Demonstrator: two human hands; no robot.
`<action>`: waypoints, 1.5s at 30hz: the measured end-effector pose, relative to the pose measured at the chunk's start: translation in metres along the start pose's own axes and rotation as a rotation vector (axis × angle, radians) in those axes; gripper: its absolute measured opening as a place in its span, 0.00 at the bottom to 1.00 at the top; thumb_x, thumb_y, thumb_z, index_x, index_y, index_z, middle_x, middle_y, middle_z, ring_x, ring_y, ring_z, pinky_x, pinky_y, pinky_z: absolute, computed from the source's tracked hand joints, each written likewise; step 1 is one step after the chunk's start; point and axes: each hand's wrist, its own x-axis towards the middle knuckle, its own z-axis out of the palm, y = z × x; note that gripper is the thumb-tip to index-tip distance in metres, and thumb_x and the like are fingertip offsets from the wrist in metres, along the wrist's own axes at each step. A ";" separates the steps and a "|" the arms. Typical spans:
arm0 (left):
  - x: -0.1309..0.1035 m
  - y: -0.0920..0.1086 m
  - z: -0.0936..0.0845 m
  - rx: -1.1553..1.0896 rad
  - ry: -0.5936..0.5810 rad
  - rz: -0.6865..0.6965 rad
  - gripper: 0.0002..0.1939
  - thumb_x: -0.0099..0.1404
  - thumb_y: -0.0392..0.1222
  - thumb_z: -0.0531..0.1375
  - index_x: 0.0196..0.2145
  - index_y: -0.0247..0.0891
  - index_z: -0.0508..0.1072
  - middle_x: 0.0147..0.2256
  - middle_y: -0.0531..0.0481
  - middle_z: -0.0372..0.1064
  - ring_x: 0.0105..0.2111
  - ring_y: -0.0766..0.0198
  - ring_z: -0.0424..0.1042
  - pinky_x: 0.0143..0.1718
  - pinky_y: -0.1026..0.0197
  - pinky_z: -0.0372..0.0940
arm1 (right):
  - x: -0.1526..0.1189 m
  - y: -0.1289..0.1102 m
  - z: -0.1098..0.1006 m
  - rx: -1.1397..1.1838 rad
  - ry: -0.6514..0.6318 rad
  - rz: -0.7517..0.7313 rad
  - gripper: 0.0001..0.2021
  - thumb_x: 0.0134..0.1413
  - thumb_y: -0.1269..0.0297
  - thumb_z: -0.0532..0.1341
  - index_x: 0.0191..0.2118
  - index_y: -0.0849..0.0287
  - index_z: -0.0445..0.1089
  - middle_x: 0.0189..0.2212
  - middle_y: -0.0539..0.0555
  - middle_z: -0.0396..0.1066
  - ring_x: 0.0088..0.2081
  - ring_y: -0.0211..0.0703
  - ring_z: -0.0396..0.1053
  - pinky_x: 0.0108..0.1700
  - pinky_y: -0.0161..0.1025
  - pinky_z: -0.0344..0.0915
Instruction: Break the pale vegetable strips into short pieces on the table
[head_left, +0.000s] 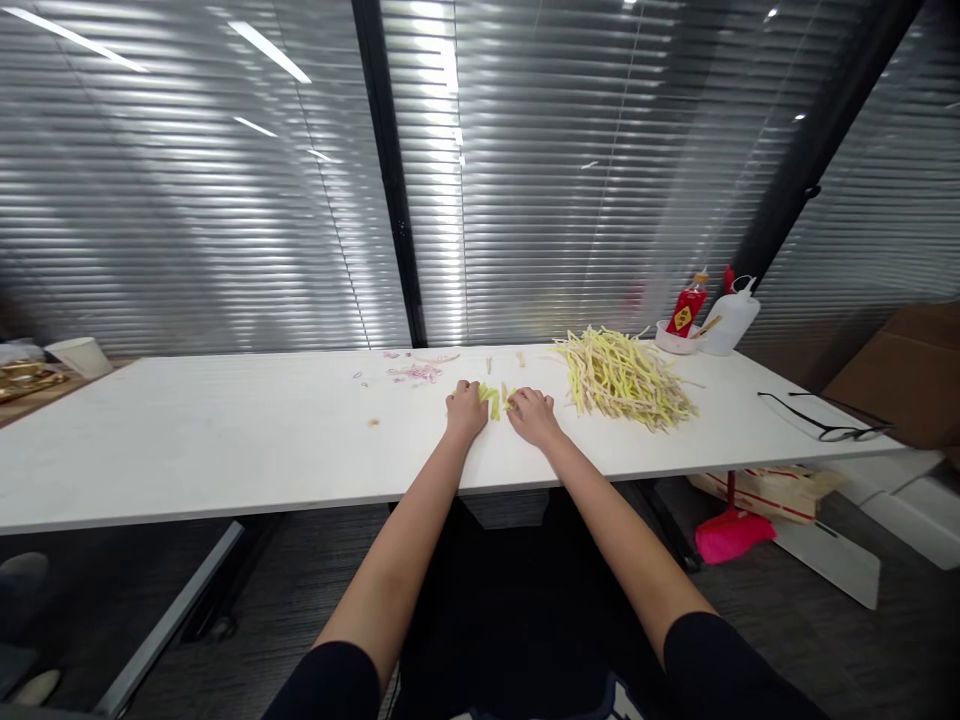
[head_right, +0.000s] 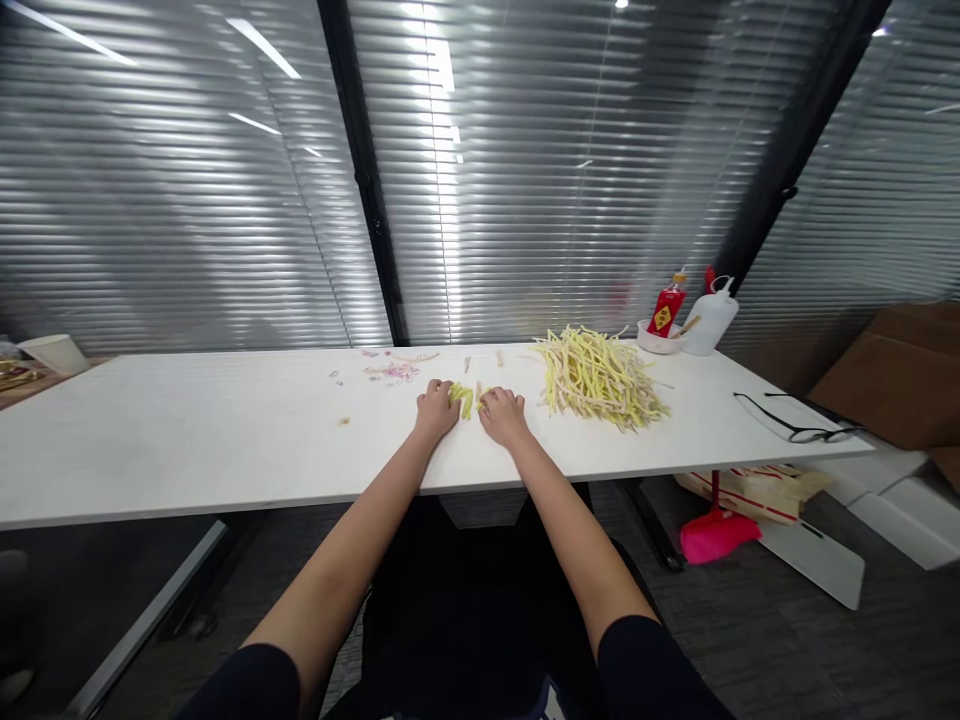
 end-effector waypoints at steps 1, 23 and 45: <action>0.001 0.002 0.001 0.030 0.004 -0.023 0.10 0.57 0.38 0.58 0.38 0.39 0.70 0.45 0.36 0.64 0.50 0.43 0.61 0.52 0.43 0.48 | 0.000 0.000 0.000 0.003 0.002 0.005 0.12 0.58 0.62 0.54 0.46 0.56 0.68 0.48 0.59 0.65 0.48 0.50 0.59 0.46 0.46 0.50; 0.057 0.004 -0.046 -1.072 -0.300 -0.513 0.08 0.50 0.39 0.64 0.30 0.37 0.70 0.25 0.45 0.71 0.20 0.63 0.69 0.20 0.64 0.57 | 0.000 0.005 0.004 0.089 0.020 0.053 0.10 0.57 0.65 0.53 0.42 0.57 0.68 0.45 0.58 0.67 0.46 0.49 0.62 0.45 0.44 0.52; 0.036 -0.182 -0.223 -0.189 0.186 -0.857 0.07 0.67 0.34 0.53 0.35 0.24 0.60 0.27 0.50 0.67 0.26 0.70 0.66 0.30 0.64 0.61 | -0.001 0.007 0.004 0.120 -0.008 0.030 0.11 0.56 0.66 0.52 0.41 0.55 0.69 0.44 0.56 0.68 0.46 0.48 0.63 0.47 0.45 0.50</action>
